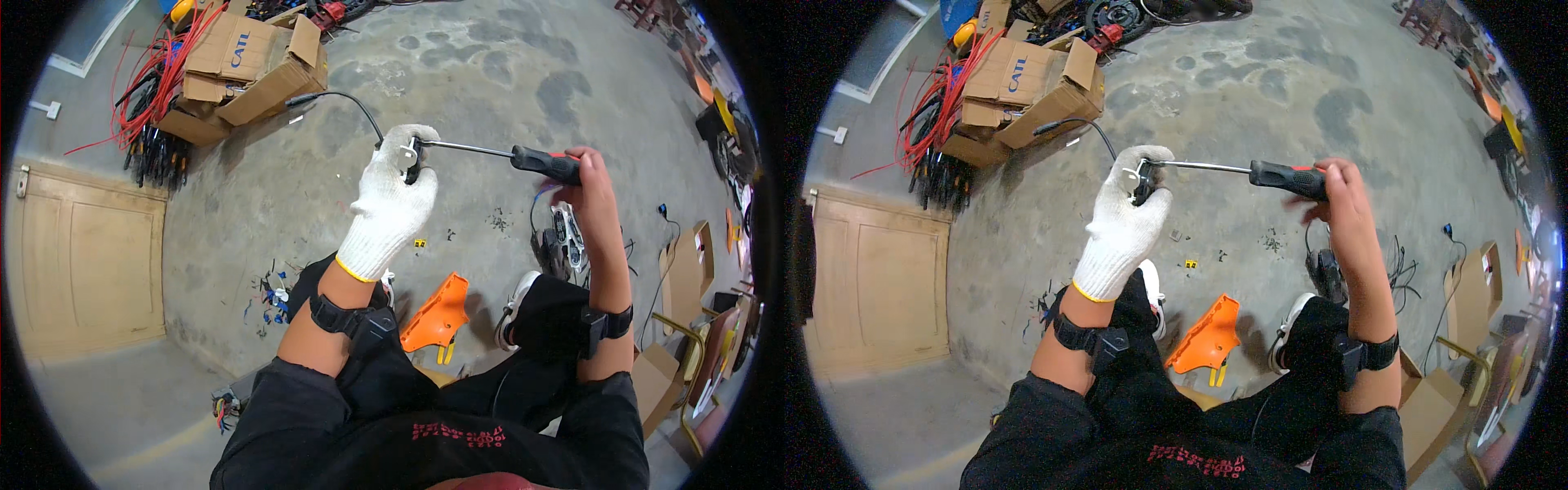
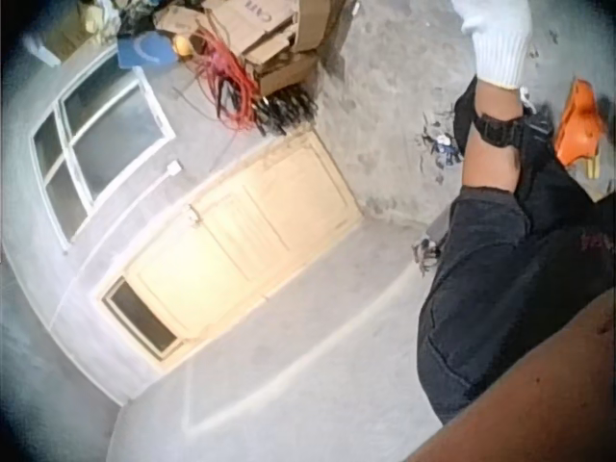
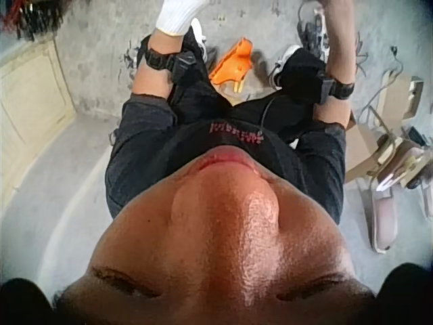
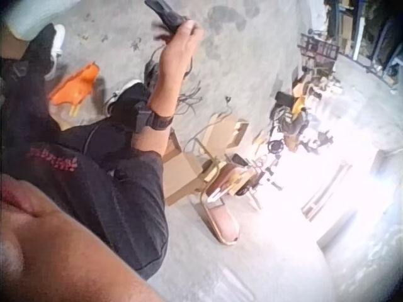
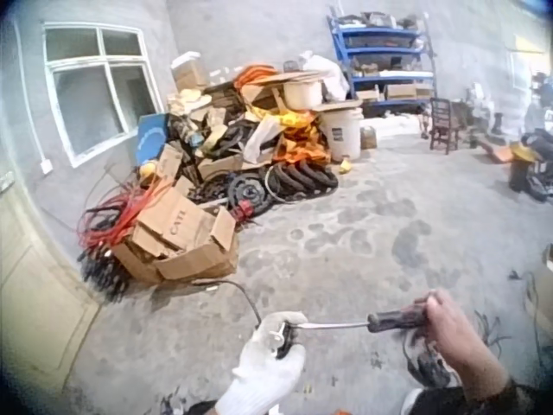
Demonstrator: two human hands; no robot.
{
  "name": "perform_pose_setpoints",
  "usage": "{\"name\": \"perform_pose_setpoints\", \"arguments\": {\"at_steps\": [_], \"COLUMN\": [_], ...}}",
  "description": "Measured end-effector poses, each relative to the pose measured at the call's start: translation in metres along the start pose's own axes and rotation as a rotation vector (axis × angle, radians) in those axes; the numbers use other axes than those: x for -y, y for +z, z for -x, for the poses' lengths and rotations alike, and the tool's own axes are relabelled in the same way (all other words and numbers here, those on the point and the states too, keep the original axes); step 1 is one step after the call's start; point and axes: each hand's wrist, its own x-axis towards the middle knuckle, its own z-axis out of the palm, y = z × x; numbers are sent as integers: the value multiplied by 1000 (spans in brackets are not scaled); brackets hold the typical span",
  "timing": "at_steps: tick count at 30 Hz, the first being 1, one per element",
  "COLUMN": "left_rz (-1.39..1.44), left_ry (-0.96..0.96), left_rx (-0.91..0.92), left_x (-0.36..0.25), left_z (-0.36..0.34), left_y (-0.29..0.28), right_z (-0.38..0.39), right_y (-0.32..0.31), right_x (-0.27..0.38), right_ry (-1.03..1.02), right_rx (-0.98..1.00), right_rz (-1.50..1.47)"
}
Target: Assembling or repairing a motorcycle handlebar control switch housing using a screwdriver.
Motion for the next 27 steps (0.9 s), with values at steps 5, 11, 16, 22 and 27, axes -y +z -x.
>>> {"name": "perform_pose_setpoints", "arguments": {"at_steps": [5,11,16,22,27], "left_rz": [246,165,79,157,109], "left_ry": [-130,-114,-54,-41,34], "left_rx": [-8,-22,-55,-65,-69], "left_x": [-10,-13,-5,-4,-9], "left_z": [4,9,18,24,27], "left_y": [-3,-1,-4,-4,3], "right_z": [2,8,15,26,32], "right_y": [9,3,18,14,-3], "right_x": [5,13,12,15,11], "right_ry": [-340,-34,-84,-336,-31], "right_rx": [-1,-127,-168,-73,-154], "right_rz": [-292,-6,-99,-202,97]}}
